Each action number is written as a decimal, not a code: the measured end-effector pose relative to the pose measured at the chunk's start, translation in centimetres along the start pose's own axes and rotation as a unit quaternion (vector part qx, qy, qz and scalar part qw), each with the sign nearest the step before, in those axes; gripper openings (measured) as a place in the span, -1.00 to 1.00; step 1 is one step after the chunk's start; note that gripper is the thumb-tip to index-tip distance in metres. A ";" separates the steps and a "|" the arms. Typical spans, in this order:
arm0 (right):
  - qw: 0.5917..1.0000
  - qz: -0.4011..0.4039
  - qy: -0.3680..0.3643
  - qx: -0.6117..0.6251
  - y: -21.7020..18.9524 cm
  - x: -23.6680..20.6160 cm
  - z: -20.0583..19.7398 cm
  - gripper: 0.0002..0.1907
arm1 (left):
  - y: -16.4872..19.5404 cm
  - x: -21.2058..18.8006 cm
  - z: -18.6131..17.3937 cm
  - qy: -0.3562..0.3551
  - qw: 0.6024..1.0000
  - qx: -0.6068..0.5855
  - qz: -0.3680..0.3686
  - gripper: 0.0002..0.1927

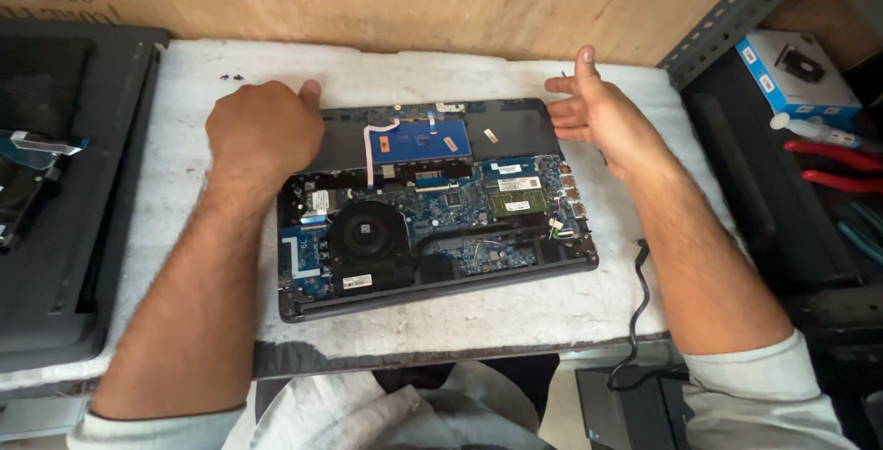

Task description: The person opens a laptop, tilts it to access its internals, removes a RAM module, cleans the module's contacts with an eraser, and reinstalls the module into the motherboard slot. They then reposition the laptop and plug in the charger cable.

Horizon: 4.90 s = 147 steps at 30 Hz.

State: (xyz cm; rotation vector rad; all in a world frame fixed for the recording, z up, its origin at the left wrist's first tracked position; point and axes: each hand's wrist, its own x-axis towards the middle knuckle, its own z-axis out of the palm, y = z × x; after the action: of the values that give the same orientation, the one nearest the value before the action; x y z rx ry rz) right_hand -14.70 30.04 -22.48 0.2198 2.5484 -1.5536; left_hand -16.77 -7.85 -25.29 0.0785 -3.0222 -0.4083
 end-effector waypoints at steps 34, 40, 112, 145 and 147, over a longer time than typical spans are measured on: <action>0.800 -0.500 0.290 0.161 -0.5 -5.4 -3.0 -0.70 | -0.8 -5.4 -9.3 0.228 0.773 -0.509 0.301 -0.89; 0.738 -0.530 0.371 -0.192 -1.9 -7.7 -2.1 -0.45 | -1.7 -5.4 -9.0 0.194 0.702 -0.610 0.313 -0.80; 0.805 -0.522 0.185 0.214 0.8 -6.2 -2.8 -0.35 | -0.8 5.6 3.6 0.310 0.800 -0.474 0.199 -0.83; 0.791 -0.544 0.156 0.234 4.1 -6.0 -5.6 -0.48 | -1.2 5.4 0.6 0.206 0.891 -0.374 0.155 -0.64; 0.794 -0.536 0.161 0.238 5.2 -6.1 -6.6 -0.46 | -1.6 4.7 0.1 0.184 0.902 -0.356 0.163 -0.61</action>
State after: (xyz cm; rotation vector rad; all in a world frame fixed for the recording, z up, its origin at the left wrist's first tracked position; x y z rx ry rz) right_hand -8.02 38.00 -22.71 -1.2439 2.5331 -2.6984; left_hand -21.36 -9.64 -25.46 -0.3515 -2.2833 -1.2514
